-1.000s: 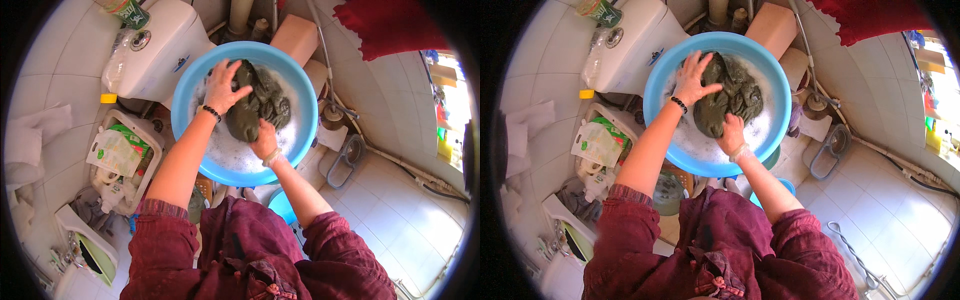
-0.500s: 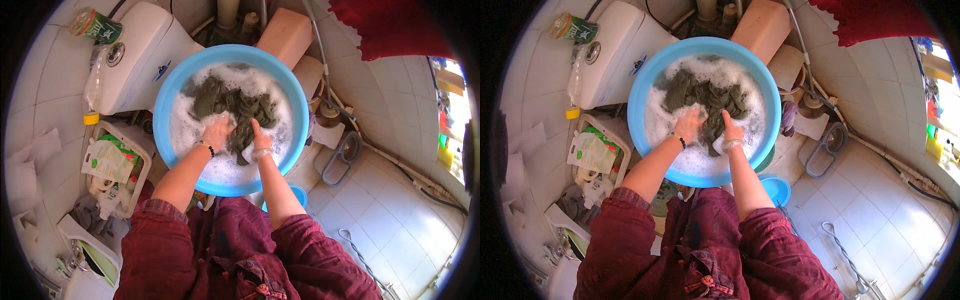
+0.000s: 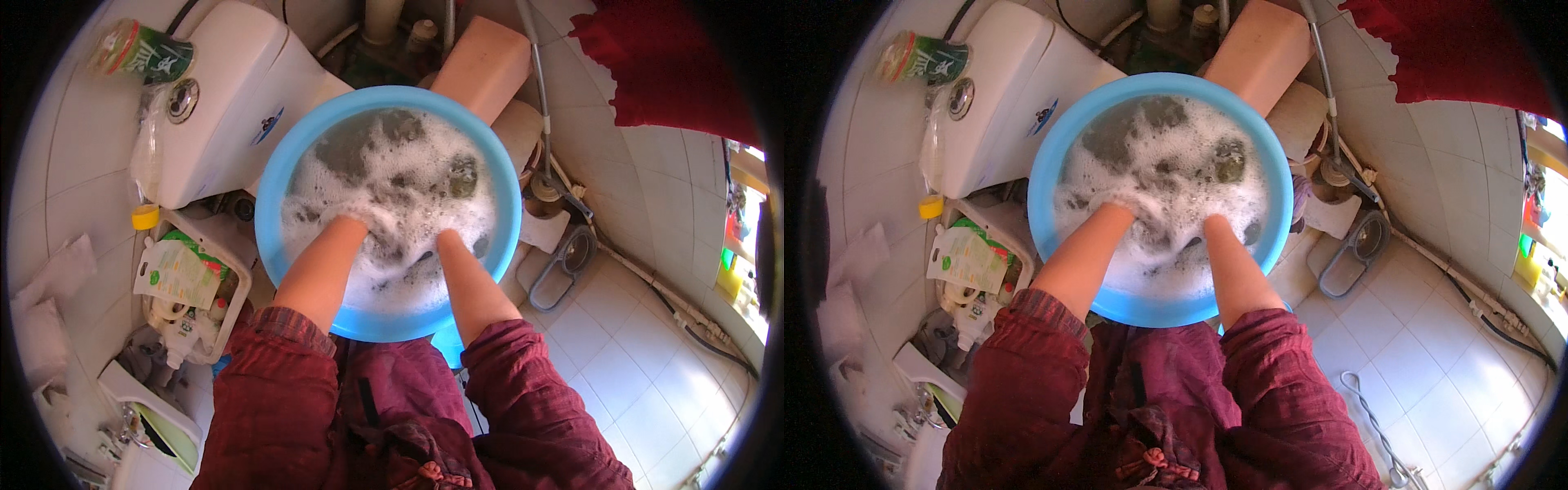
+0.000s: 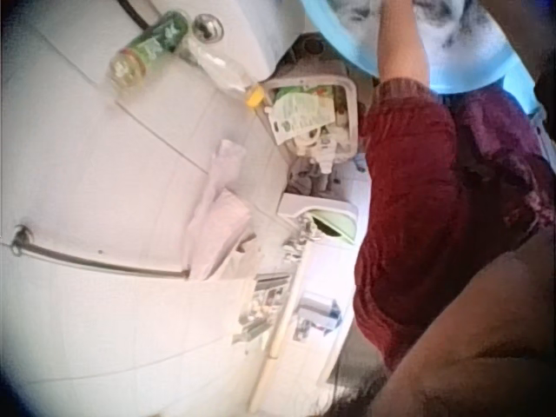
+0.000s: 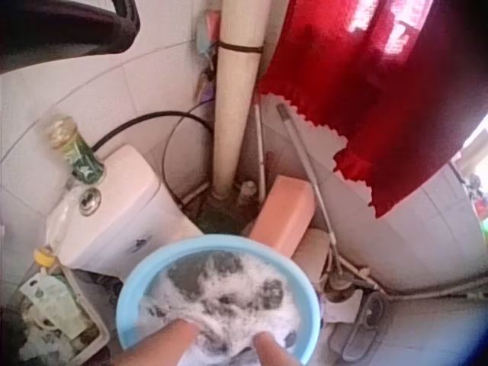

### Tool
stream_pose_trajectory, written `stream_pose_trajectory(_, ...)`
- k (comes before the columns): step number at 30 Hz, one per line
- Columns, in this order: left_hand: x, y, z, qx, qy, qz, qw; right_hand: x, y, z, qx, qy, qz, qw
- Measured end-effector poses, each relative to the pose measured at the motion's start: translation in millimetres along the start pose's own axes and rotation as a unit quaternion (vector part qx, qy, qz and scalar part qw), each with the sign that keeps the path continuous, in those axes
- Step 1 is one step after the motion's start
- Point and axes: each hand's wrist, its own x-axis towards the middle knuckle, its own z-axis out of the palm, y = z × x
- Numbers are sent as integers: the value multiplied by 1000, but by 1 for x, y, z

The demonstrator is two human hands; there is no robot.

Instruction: The person washes dark-colored clothes by hand in a small green basin filled with soapy water. They scrub and agitate the fabric, then wring it out and place it into a larger blue basin containing other wet clothes. The person then moves to a sink to rinse the garment under running water.

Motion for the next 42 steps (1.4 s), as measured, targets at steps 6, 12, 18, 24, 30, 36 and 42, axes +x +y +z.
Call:
stream_pose_trajectory(6, 9, 6, -7, 33, -23, -63, 997, 31, 43, -12, 63, -125, 106, 984)
stream_pose_trajectory(12, -39, 7, -24, -232, 97, -26, 967, 31, 61, -23, 299, 39, 308, 902)
stream_pose_trajectory(18, -93, -28, -20, -433, 413, -105, 794, -68, -37, -114, 271, 316, 178, 892)
stream_pose_trajectory(24, -116, 11, -50, -169, 582, 143, 782, -124, -87, -87, 255, 410, 11, 876)
stream_pose_trajectory(30, -126, 33, 22, -65, 452, 76, 886, -152, -56, -21, 551, 398, 62, 731)
stream_pose_trajectory(36, -96, 41, 53, -35, 464, 62, 883, -88, -38, -8, 691, 320, 282, 583)
stream_pose_trajectory(42, -54, 25, 47, -67, 456, 73, 884, -37, -17, 20, 735, 63, 322, 594)
